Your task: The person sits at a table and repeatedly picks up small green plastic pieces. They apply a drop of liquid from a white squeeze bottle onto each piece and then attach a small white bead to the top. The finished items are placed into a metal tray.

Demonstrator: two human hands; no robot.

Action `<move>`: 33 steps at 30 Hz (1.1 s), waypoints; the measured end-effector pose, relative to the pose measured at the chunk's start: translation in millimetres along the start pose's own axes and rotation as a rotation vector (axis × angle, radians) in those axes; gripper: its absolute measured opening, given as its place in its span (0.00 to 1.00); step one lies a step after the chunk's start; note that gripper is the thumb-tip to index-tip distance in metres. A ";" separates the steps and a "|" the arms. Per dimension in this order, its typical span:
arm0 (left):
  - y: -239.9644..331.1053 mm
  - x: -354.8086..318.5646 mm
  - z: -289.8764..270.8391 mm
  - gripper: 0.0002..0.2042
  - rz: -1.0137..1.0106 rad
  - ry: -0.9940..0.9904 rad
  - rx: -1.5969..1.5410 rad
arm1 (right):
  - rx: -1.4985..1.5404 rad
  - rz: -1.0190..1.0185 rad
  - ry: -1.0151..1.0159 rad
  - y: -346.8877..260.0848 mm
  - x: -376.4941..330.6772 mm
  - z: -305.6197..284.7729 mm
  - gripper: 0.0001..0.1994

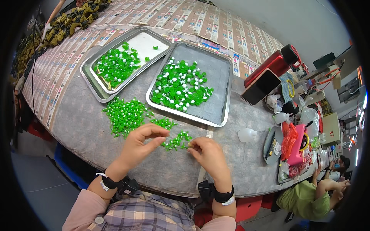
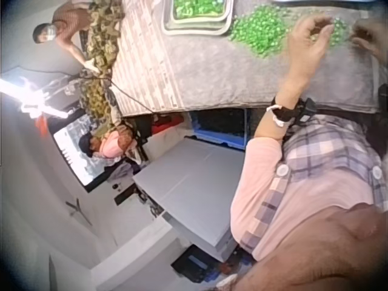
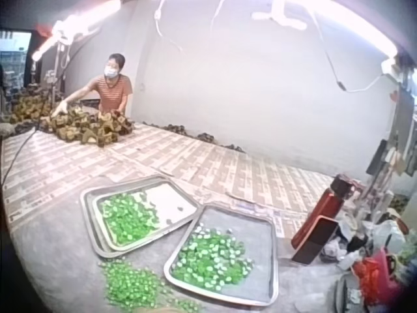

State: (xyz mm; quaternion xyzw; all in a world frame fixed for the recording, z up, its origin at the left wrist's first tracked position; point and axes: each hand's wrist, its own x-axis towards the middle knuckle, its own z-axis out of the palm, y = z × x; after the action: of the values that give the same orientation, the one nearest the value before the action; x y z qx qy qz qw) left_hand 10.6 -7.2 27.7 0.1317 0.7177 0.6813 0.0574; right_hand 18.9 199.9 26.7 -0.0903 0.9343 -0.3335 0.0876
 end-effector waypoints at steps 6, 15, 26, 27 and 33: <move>-17.9 -3.1 3.6 0.08 0.015 -0.070 0.108 | -0.097 -0.027 -0.046 2.3 5.1 17.1 0.08; -23.8 -2.8 5.8 0.10 0.462 -0.200 0.277 | 0.645 -0.042 -0.086 -8.4 -6.4 5.9 0.05; -22.5 -1.9 3.7 0.07 -0.286 -0.060 -0.607 | 0.244 0.191 1.026 105.5 -23.9 -42.2 0.24; -20.8 -1.2 3.9 0.08 -0.306 -0.076 -0.638 | 0.222 0.254 0.885 122.3 -23.8 -40.0 0.24; -25.4 -0.6 7.3 0.07 -0.440 -0.069 -0.734 | 0.674 0.088 0.799 69.3 -10.7 -36.9 0.22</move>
State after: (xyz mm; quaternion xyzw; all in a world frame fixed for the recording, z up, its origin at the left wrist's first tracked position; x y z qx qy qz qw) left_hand 10.2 -1.3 1.9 -0.0311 0.4365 0.8582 0.2682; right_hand 13.3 277.5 11.7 0.1162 0.7388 -0.6199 -0.2376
